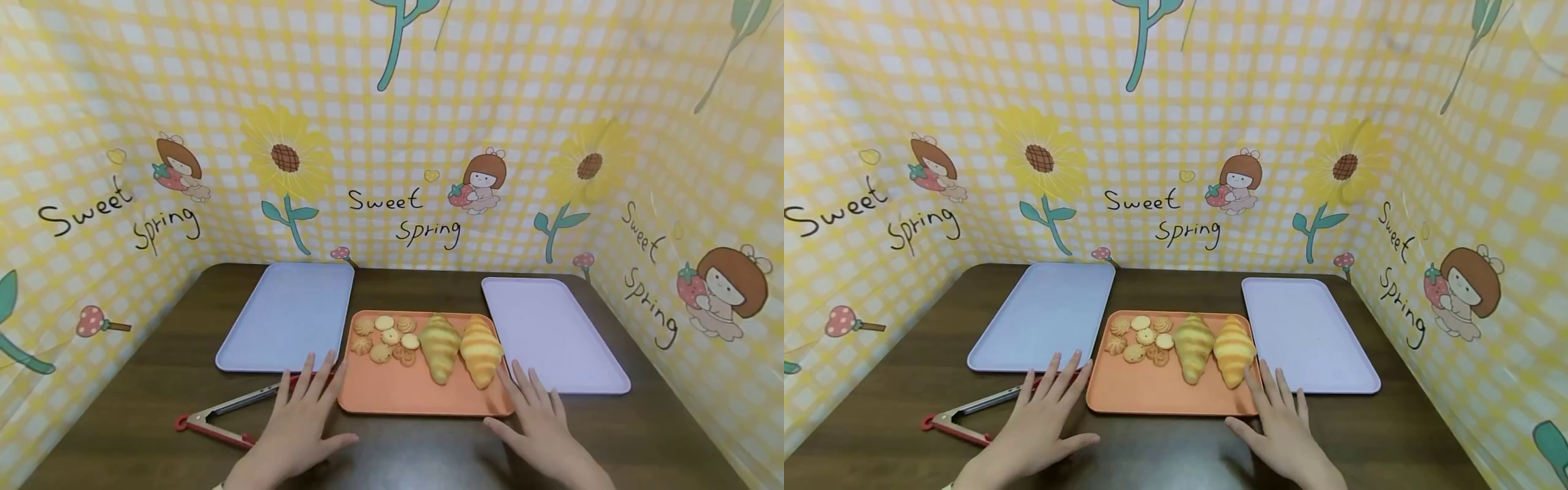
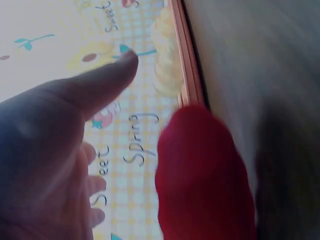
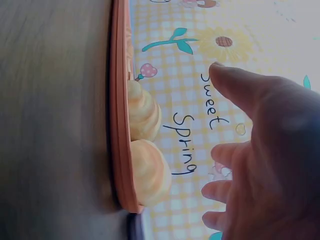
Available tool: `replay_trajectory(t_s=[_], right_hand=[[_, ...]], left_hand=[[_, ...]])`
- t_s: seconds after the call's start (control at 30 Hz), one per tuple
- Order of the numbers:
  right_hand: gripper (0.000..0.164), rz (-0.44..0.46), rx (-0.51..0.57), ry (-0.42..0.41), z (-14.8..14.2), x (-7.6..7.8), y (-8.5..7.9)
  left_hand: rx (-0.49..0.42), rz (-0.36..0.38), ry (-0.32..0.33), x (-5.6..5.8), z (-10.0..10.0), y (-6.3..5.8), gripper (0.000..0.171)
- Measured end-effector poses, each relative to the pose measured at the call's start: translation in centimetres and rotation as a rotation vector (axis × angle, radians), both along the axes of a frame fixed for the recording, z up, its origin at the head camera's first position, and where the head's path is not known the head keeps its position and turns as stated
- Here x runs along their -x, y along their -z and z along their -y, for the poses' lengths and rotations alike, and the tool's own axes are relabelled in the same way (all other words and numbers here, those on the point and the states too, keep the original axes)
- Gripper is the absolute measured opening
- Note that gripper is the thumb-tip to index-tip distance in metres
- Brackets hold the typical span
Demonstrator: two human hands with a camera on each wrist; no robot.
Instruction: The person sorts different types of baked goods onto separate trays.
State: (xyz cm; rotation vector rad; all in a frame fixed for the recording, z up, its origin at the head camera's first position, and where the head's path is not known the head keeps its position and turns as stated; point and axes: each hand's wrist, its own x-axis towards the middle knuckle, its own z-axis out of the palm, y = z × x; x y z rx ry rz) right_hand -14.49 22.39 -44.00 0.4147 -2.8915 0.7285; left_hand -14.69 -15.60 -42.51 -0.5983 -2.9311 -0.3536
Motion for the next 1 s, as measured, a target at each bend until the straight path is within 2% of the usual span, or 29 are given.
replay_trajectory(t_s=[0.23, 0.5, 0.67, 0.83, 1.0], right_hand=[[0.078, 0.024, 0.220, -0.057, -1.5, 0.3, 0.5], [0.083, 0.249, 0.431, 0.006, -3.5, 0.4, 0.9], [0.079, 0.307, 0.541, 0.052, -3.7, 0.7, 1.3], [0.075, 0.359, 0.648, 0.081, -3.5, 1.1, 1.7], [0.069, 0.386, 0.761, 0.084, -3.3, 1.5, 2.5]], left_hand=[[-0.037, -0.031, 0.020, -0.3, 3.7, -0.1, 0.106], [-0.051, -0.055, 0.060, -0.9, 9.2, 0.2, 0.113], [-0.078, -0.038, 0.076, -1.1, 12.1, 0.8, 0.124], [-0.093, -0.017, 0.058, -0.9, 13.8, 1.6, 0.127], [-0.055, -0.015, 0.033, -0.6, 14.6, 2.3, 0.125]])
